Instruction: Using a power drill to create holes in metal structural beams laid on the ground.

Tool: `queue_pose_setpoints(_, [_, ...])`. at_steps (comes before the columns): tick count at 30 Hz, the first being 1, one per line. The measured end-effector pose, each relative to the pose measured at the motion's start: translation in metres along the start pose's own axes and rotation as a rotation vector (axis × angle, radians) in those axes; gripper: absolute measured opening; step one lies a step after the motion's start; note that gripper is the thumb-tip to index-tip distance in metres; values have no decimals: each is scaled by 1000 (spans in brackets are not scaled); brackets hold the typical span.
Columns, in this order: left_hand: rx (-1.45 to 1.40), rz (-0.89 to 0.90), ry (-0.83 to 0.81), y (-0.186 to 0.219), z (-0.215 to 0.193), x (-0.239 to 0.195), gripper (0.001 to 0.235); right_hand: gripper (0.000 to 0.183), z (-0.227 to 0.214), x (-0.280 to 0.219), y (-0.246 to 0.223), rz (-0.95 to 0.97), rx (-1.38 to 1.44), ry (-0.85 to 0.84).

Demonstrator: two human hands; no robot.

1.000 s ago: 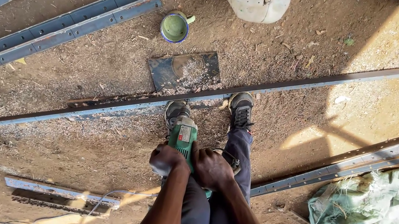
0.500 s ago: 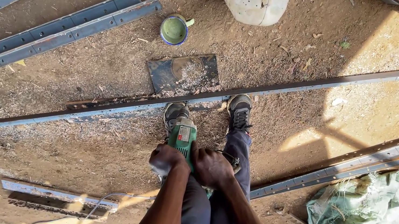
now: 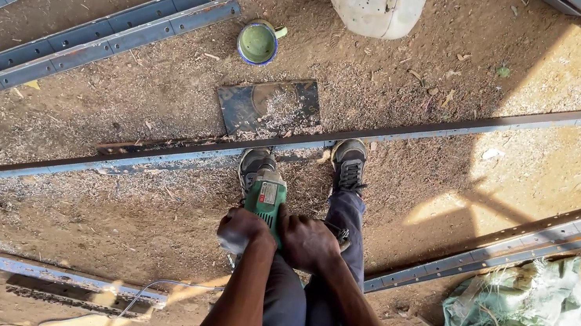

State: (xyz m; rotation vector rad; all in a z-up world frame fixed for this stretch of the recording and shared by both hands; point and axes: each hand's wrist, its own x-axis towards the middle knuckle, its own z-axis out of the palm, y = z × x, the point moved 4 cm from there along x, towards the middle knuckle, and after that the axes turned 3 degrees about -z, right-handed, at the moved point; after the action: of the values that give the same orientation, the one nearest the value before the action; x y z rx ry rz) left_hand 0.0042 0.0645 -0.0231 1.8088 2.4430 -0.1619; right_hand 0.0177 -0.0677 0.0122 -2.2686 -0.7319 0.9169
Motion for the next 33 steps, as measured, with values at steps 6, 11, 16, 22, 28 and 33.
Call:
queue_pose_setpoints(6, [-10, -15, 5, -2, 7, -2, 23, 69, -10, 3, 0, -5, -56, -25])
queue_pose_setpoints(11, [-29, 18, 21, -10, 8, 3, 22, 70, 4, -1, -2, 19, -51, -58])
queue_pose_setpoints(16, [-49, 55, 21, -13, 12, 2, 22, 72, 13, -4, -1, 55, -56, -89])
queue_pose_setpoints(22, [-95, 39, -25, 26, -32, -46, 20, 75, 14, -9, 3, 55, -55, -139])
queue_pose_setpoints(28, [-200, 0, -184, 33, -49, -60, 22, 83, 4, -4, 9, 46, -30, -183])
queue_pose_setpoints(33, [-267, 12, -62, 4, -10, -40, 16, 85, 6, -5, 16, 49, -30, -165])
